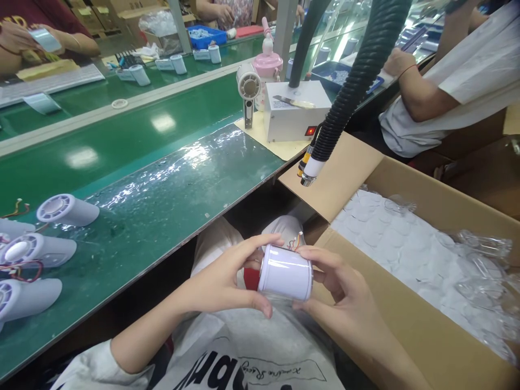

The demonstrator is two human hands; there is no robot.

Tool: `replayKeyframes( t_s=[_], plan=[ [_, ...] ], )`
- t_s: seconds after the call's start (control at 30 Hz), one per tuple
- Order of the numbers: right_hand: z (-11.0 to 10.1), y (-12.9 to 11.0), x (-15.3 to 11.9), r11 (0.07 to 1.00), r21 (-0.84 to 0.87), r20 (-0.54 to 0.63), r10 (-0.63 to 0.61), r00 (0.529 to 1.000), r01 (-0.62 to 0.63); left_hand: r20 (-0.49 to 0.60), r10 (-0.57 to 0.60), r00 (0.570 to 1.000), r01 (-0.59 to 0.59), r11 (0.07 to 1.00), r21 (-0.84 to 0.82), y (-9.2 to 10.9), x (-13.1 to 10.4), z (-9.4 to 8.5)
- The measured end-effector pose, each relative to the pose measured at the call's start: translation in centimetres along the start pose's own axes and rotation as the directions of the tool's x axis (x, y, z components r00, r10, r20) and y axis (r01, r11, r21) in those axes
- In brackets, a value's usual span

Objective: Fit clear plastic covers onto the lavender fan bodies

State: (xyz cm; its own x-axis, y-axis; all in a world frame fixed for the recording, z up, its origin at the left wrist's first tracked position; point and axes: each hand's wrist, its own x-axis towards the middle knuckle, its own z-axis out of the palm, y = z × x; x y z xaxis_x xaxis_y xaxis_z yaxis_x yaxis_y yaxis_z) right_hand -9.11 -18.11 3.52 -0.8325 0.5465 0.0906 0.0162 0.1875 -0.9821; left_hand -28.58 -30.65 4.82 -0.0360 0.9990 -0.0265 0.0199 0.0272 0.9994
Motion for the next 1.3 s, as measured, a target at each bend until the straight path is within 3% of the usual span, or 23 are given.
replayKeyframes(
  t_s=[0.07,0.13,0.27,0.33,0.4,0.47,0.57,0.67,0.77,0.83,0.9,0.97,1.03,1.1,1.2,1.3],
  plan=[
    [0.2,0.8,0.1,0.992,-0.060,-0.021,-0.109,0.994,0.107,0.014,-0.105,0.994,0.105,0.978,-0.180,-0.3,0.1,0.3],
    [0.5,1.5,0.3,0.993,0.013,-0.012,-0.120,0.993,0.120,0.000,-0.138,0.990,0.133,0.959,-0.249,-0.7,0.4,0.3],
    [1.4,2.1,1.2,0.912,0.382,0.066,0.133,0.989,-0.148,-0.037,0.002,0.999,-0.005,0.996,-0.090,-1.8,1.5,-0.3],
    [2.1,2.3,2.0,0.872,0.426,0.067,0.238,0.969,-0.243,-0.063,0.038,0.997,-0.040,0.999,-0.027,-2.3,2.5,-0.5],
    [3.0,2.9,2.9,0.890,0.381,-0.038,0.286,0.957,-0.251,-0.175,-0.049,0.983,0.024,0.990,-0.140,-2.9,3.7,-0.1],
    [3.9,3.8,3.9,0.953,0.232,-0.231,0.248,0.941,-0.194,-0.321,-0.218,0.922,0.078,0.915,-0.396,-3.9,5.1,0.9],
    [4.9,5.8,5.3,0.981,-0.107,-0.451,0.099,0.887,-0.164,-0.455,-0.375,0.807,0.011,0.781,-0.624,-5.8,7.3,2.8],
    [5.4,7.5,6.4,0.949,-0.234,-0.506,0.066,0.860,-0.210,-0.564,-0.387,0.729,-0.075,0.774,-0.629,-8.2,9.0,4.4],
    [5.6,8.6,6.9,0.947,-0.211,-0.505,0.105,0.857,-0.241,-0.650,-0.387,0.654,-0.118,0.797,-0.593,-10.2,10.2,5.1],
    [5.6,8.9,7.1,0.952,-0.180,-0.513,0.124,0.849,-0.248,-0.675,-0.380,0.633,-0.119,0.813,-0.570,-10.9,10.9,5.1],
    [5.4,9.1,7.0,0.962,-0.125,-0.529,0.143,0.837,-0.243,-0.656,-0.363,0.662,-0.096,0.827,-0.554,-10.8,11.5,4.3],
    [4.8,9.3,6.9,0.973,-0.040,-0.539,0.171,0.825,-0.228,-0.570,-0.334,0.751,-0.036,0.840,-0.541,-10.0,11.8,2.9],
    [3.9,9.5,6.9,0.976,0.078,-0.526,0.212,0.824,-0.201,-0.400,-0.303,0.865,0.059,0.853,-0.518,-8.7,11.9,0.9],
    [2.8,9.7,7.1,0.963,0.214,-0.488,0.252,0.836,-0.165,-0.206,-0.275,0.939,0.151,0.869,-0.471,-7.1,12.1,-1.2],
    [1.2,10.0,7.9,0.912,0.398,-0.423,0.275,0.864,-0.096,-0.050,-0.231,0.972,0.195,0.903,-0.384,-5.4,13.0,-3.4],
    [0.1,10.1,9.2,0.842,0.540,-0.376,0.266,0.887,-0.024,-0.055,-0.181,0.982,0.155,0.937,-0.313,-4.5,14.5,-3.9]
  ],
)
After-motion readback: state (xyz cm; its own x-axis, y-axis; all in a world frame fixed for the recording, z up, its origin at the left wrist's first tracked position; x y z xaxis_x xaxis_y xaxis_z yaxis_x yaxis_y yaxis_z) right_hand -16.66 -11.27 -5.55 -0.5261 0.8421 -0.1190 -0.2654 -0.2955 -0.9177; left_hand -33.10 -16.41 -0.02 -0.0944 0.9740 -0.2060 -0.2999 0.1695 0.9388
